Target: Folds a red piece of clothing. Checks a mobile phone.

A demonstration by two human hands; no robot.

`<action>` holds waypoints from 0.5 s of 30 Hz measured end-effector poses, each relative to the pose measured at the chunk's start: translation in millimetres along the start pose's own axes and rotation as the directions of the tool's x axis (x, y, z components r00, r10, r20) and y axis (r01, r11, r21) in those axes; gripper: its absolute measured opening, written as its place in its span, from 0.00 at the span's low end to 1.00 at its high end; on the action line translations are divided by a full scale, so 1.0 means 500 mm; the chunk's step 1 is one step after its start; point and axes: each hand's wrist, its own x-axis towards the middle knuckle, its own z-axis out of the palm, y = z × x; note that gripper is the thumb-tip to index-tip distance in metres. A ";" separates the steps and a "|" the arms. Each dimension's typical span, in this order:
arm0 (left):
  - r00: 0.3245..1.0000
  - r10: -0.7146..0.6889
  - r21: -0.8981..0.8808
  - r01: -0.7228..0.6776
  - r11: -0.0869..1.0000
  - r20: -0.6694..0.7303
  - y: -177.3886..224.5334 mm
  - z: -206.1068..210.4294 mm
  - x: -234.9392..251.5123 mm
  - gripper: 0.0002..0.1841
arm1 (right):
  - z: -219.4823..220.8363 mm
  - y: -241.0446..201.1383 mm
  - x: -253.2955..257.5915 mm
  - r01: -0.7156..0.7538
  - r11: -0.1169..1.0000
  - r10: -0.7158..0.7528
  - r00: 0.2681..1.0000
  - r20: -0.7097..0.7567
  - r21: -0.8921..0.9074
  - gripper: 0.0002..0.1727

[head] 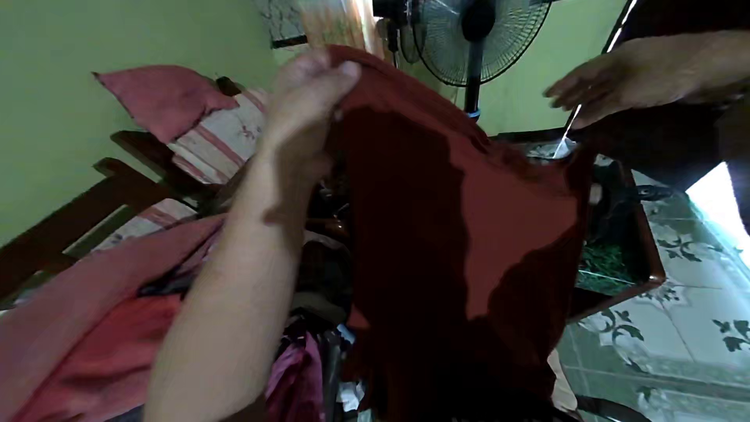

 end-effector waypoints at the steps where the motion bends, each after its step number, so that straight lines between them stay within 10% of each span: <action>1: 0.997 0.049 -0.001 -0.049 0.999 0.058 -0.004 0.034 -0.001 0.06 | 0.031 -0.042 -0.009 0.086 0.994 -0.089 0.996 0.031 0.072 0.33; 4: 0.979 0.111 0.017 -0.116 0.993 0.169 -0.018 0.127 0.003 0.06 | 0.147 -0.152 -0.021 0.300 0.877 -0.334 0.942 0.025 0.376 0.37; 9: 0.968 0.224 -0.038 -0.221 0.974 0.116 -0.064 0.172 -0.020 0.06 | 0.232 -0.220 -0.023 0.265 0.829 -0.286 0.958 -0.032 0.492 0.05; 15: 0.965 -0.025 -0.198 0.079 0.977 0.262 -0.127 0.165 -0.126 0.24 | 0.220 -0.232 -0.025 0.284 0.826 -0.225 0.958 -0.177 0.487 0.04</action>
